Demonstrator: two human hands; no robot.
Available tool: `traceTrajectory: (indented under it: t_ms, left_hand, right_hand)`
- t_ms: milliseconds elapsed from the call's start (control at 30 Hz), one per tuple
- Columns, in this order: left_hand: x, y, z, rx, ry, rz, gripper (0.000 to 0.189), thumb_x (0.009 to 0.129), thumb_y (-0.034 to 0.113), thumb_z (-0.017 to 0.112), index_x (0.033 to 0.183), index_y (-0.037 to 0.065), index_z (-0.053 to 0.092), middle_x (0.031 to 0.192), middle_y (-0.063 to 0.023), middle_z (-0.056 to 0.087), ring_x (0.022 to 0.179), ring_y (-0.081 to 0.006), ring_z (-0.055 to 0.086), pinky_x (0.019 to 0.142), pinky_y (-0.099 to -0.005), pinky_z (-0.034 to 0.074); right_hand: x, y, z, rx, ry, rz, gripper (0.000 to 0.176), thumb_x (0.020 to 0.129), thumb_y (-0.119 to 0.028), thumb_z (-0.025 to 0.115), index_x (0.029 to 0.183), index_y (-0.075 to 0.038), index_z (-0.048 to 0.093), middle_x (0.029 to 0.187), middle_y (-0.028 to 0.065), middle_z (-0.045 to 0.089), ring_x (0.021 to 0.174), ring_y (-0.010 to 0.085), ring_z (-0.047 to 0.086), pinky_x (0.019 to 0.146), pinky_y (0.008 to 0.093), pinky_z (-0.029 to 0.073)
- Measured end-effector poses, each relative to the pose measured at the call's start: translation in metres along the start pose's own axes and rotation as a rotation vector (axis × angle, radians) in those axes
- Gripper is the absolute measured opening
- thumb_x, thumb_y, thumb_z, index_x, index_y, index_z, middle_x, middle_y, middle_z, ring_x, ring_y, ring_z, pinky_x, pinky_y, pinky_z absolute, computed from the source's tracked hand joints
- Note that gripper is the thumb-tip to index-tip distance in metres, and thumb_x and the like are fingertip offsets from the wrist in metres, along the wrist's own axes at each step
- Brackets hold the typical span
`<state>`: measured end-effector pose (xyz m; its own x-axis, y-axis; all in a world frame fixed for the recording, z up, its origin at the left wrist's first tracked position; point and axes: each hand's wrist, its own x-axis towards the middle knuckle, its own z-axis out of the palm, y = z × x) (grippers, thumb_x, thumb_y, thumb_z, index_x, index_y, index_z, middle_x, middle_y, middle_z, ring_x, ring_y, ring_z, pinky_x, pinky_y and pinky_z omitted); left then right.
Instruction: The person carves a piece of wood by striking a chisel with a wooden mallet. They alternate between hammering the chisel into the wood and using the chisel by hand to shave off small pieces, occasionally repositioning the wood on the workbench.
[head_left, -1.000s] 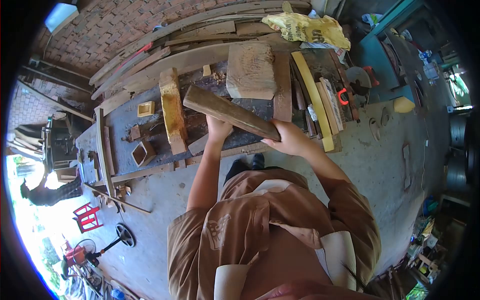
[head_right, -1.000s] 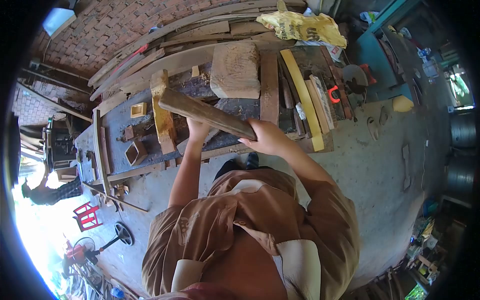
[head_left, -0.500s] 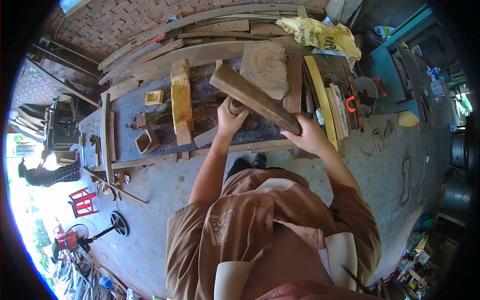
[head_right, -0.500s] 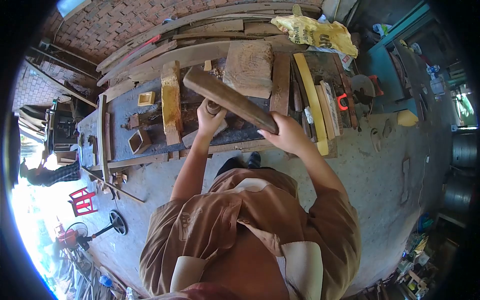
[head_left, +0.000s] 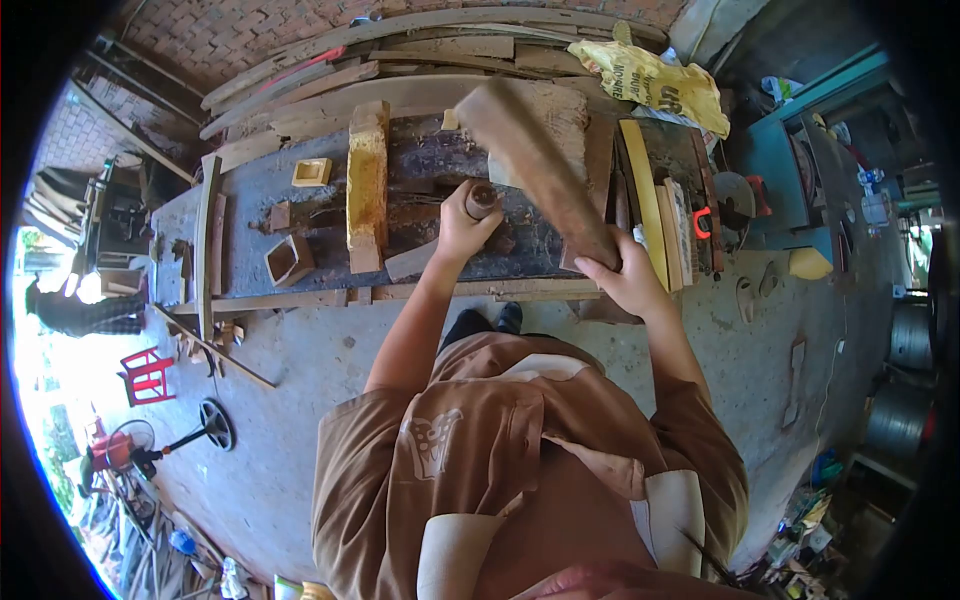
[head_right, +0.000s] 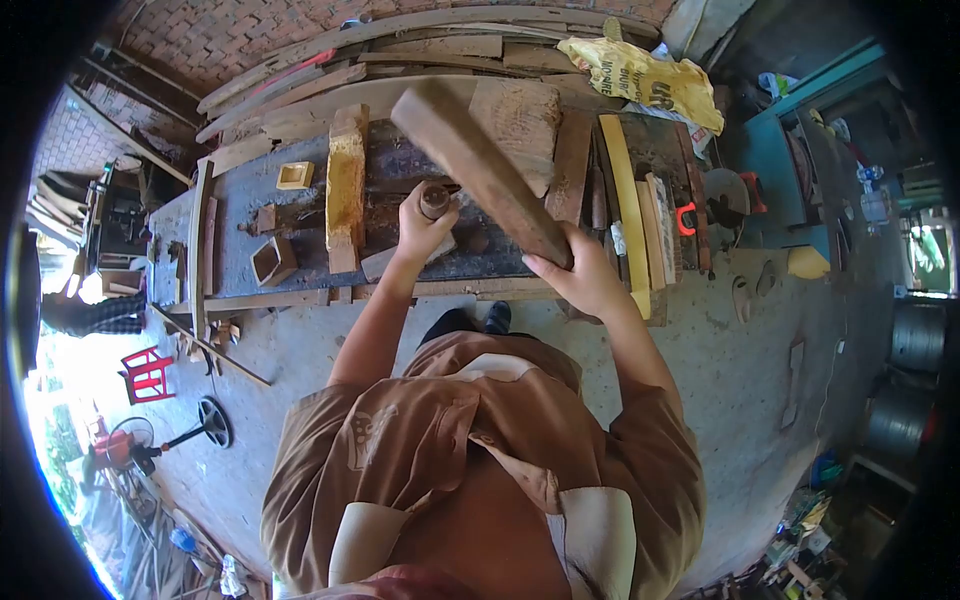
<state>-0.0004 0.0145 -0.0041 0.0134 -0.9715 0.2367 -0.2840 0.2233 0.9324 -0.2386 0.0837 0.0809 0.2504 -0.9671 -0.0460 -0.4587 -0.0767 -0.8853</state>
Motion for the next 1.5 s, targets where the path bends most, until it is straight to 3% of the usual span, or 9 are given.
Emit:
traceTrajectory:
  t_ms: [167,300,367,567,767,1033,1167,1400,1500]
  left_hand:
    - [0.002,-0.002,-0.004,0.002,0.012,-0.072,0.029,0.063,0.009,0.064,0.089,-0.002,0.057,0.076,-0.0124,0.061,0.07,-0.0139,0.058,0.066,-0.0284,0.046]
    - [0.001,-0.01,0.0,-0.217,0.029,-0.028,0.032,0.063,0.007,0.066,0.092,-0.001,0.056,0.077,-0.0108,0.06,0.071,-0.013,0.056,0.068,-0.0281,0.046]
    - [0.003,-0.006,-0.006,-0.134,0.02,-0.046,0.031,0.062,0.008,0.066,0.09,-0.001,0.056,0.076,-0.0112,0.06,0.07,-0.0136,0.055,0.067,-0.029,0.046]
    - [0.007,-0.005,-0.01,-0.038,0.02,-0.064,0.032,0.061,0.01,0.067,0.089,-0.001,0.056,0.076,-0.015,0.059,0.072,-0.0203,0.059,0.067,-0.0317,0.046]
    - [0.008,-0.003,-0.006,-0.106,0.029,0.038,0.033,0.064,0.008,0.066,0.094,0.0,0.056,0.079,-0.0095,0.06,0.073,-0.012,0.056,0.069,-0.0284,0.046]
    - [0.009,0.0,-0.006,-0.039,-0.016,-0.024,0.027,0.064,0.01,0.066,0.086,0.0,0.055,0.072,-0.0101,0.057,0.065,-0.0143,0.053,0.063,-0.0291,0.045]
    - [0.01,-0.008,-0.001,-0.137,0.036,0.028,0.025,0.063,0.009,0.065,0.083,0.0,0.054,0.07,-0.0105,0.055,0.064,-0.0145,0.053,0.062,-0.0294,0.045]
    - [0.011,-0.003,-0.003,-0.036,-0.02,-0.033,0.028,0.062,0.009,0.066,0.086,0.0,0.055,0.073,-0.0112,0.058,0.069,-0.0139,0.055,0.065,-0.0298,0.045]
    - [0.011,-0.006,0.003,-0.03,-0.015,-0.021,0.029,0.062,0.01,0.067,0.087,0.0,0.055,0.075,-0.012,0.059,0.07,-0.0153,0.056,0.066,-0.0305,0.046]
  right_hand:
    - [0.013,-0.006,0.014,0.12,0.215,-0.239,0.04,0.077,-0.028,0.067,0.1,0.002,0.053,0.082,0.0122,0.06,0.075,0.023,0.057,0.071,0.033,0.045]
    - [0.021,0.01,0.006,-0.126,-0.114,-0.052,0.042,0.075,-0.026,0.069,0.103,0.001,0.053,0.086,0.019,0.061,0.08,0.03,0.061,0.073,0.0351,0.046]
    - [0.022,0.002,-0.004,-0.159,-0.067,-0.124,0.042,0.075,-0.024,0.069,0.105,0.001,0.052,0.087,0.0182,0.062,0.079,0.0304,0.063,0.07,0.0355,0.047]
    - [0.018,-0.007,0.014,0.339,0.036,-0.041,0.039,0.077,-0.021,0.068,0.105,0.003,0.053,0.088,0.0125,0.062,0.079,0.0238,0.061,0.073,0.0351,0.048]
    - [0.024,-0.001,0.013,-0.12,-0.058,-0.068,0.042,0.075,-0.022,0.069,0.104,0.005,0.052,0.082,0.0171,0.061,0.08,0.0233,0.06,0.071,0.0324,0.046]
    - [0.025,0.01,0.016,0.165,0.138,-0.1,0.04,0.076,-0.019,0.068,0.105,0.003,0.051,0.089,0.0155,0.062,0.083,0.0218,0.062,0.073,0.0328,0.047]
    - [0.029,0.004,0.017,-0.174,-0.079,-0.12,0.043,0.075,-0.019,0.069,0.107,0.002,0.05,0.091,0.0185,0.061,0.083,0.0265,0.062,0.072,0.0341,0.047]
    - [0.025,0.0,0.008,0.256,0.128,-0.086,0.04,0.076,-0.017,0.067,0.105,0.002,0.05,0.087,0.0185,0.062,0.079,0.0213,0.062,0.069,0.0326,0.047]
    - [0.034,-0.006,0.014,-0.168,0.054,-0.196,0.038,0.077,-0.021,0.066,0.103,0.002,0.051,0.084,0.0181,0.062,0.076,0.0282,0.063,0.067,0.035,0.047]
